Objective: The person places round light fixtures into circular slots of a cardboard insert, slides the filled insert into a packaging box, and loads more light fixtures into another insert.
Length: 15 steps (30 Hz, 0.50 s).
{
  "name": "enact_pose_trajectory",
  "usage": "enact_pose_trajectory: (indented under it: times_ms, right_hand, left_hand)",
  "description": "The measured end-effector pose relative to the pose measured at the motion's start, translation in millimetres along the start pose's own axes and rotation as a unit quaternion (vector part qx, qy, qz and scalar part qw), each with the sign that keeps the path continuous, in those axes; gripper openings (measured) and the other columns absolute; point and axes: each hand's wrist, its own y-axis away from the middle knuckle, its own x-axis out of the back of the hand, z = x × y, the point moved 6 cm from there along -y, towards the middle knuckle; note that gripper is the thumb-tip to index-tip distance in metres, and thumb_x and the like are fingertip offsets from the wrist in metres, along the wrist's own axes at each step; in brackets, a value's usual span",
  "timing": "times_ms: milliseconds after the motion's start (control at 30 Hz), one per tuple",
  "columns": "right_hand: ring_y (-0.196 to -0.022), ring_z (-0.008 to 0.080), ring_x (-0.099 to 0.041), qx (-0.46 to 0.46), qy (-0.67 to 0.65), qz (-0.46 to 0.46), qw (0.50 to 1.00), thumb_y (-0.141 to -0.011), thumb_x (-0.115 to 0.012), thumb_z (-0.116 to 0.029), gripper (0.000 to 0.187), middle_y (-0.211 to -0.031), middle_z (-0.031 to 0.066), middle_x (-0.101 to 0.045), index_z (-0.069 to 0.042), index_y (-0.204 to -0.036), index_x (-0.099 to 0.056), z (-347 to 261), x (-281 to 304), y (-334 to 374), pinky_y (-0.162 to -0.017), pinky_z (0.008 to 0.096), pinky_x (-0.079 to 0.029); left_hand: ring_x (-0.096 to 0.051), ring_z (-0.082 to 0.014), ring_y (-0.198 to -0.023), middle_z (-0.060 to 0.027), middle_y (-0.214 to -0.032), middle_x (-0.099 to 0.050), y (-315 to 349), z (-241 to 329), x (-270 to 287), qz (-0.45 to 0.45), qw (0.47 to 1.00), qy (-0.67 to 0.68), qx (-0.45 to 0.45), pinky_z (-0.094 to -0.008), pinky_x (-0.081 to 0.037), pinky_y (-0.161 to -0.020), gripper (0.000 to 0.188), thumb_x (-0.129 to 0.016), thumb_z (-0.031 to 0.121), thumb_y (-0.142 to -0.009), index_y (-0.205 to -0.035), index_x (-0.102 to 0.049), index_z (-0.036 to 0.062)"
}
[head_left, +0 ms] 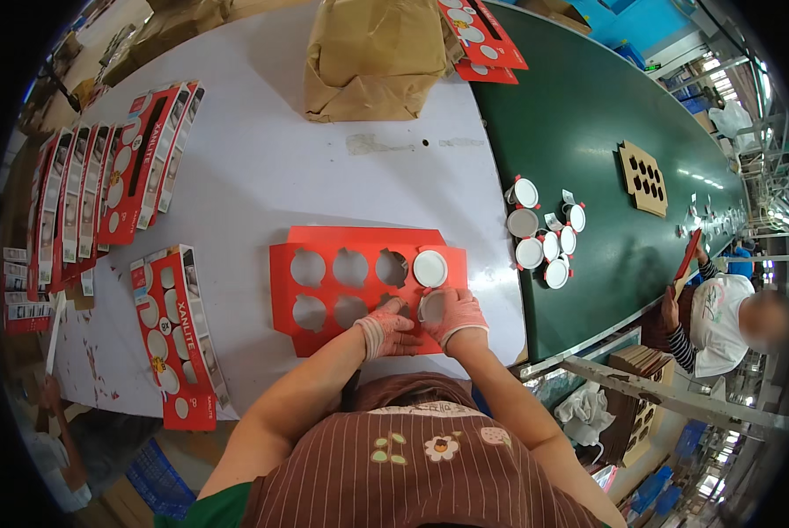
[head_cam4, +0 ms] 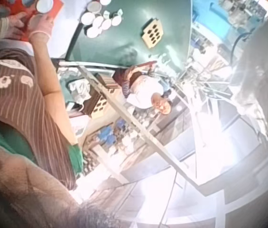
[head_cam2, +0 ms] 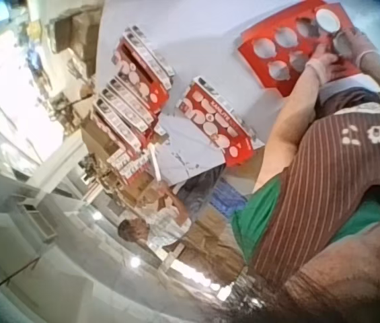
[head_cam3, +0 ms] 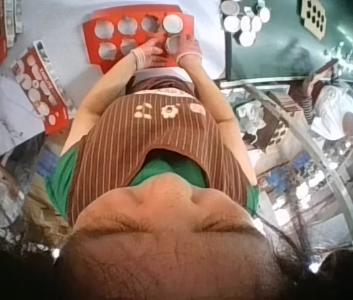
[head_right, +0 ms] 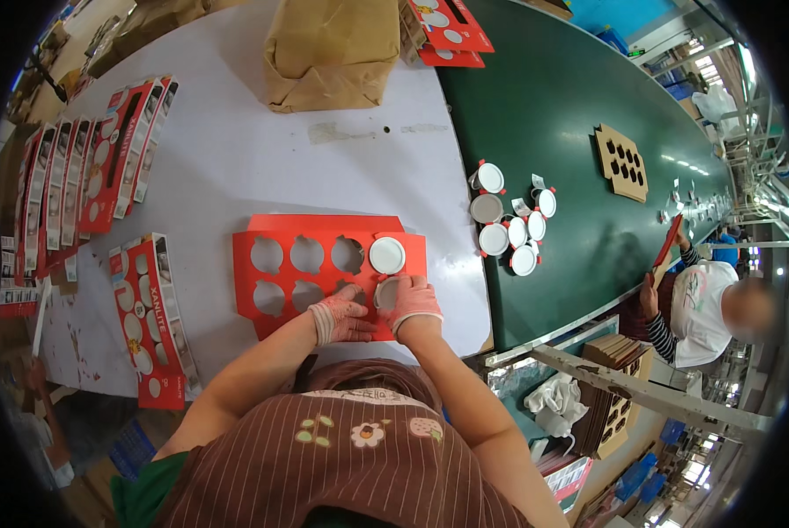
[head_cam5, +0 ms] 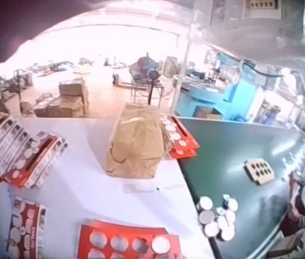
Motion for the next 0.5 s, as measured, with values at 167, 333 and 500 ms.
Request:
enact_pose_trajectory:
  times_ms: [167, 333, 500]
  right_hand:
    - [-0.108, 0.0335, -0.054, -0.020, -0.002, 0.019, 1.000, -0.071, -0.077, -0.034, 0.062, -0.121, 0.0155, -0.050, -0.007, -0.119, -0.049, 3, -1, 1, -0.088, 0.0420, -0.049]
    - [-0.108, 0.0334, -0.054, -0.024, 0.019, 0.005, 1.000, -0.071, -0.078, -0.032, 0.064, -0.120, 0.0164, -0.050, -0.004, -0.120, -0.048, -1, 7, 3, -0.089, 0.0388, -0.050]
    - [-0.106, 0.0358, -0.055, 0.002, -0.103, 0.038, 0.994, -0.072, -0.076, -0.031, 0.056, -0.118, 0.0183, -0.052, -0.008, -0.118, -0.054, 7, 3, 0, -0.090, 0.0421, -0.048]
  left_hand:
    - [-0.062, -0.0353, -0.095, -0.0170, -0.119, -0.046, -3, -4, -8, 0.007, 1.000, -0.014, -0.007, -0.0487, -0.055, -0.075, 0.064, -0.054, 0.002, -0.084, -0.137, -0.024, 0.0228]
    - [-0.063, -0.0354, -0.093, -0.0171, -0.114, -0.049, 3, -2, -18, 0.018, 0.999, -0.021, -0.016, -0.0498, -0.055, -0.074, 0.063, -0.055, 0.004, -0.085, -0.136, -0.023, 0.0236]
    - [-0.064, -0.0347, -0.091, -0.0169, -0.108, -0.053, 1, -4, -16, 0.028, 0.999, -0.039, -0.011, -0.0503, -0.055, -0.073, 0.046, -0.056, 0.005, -0.085, -0.120, -0.032, 0.0208]
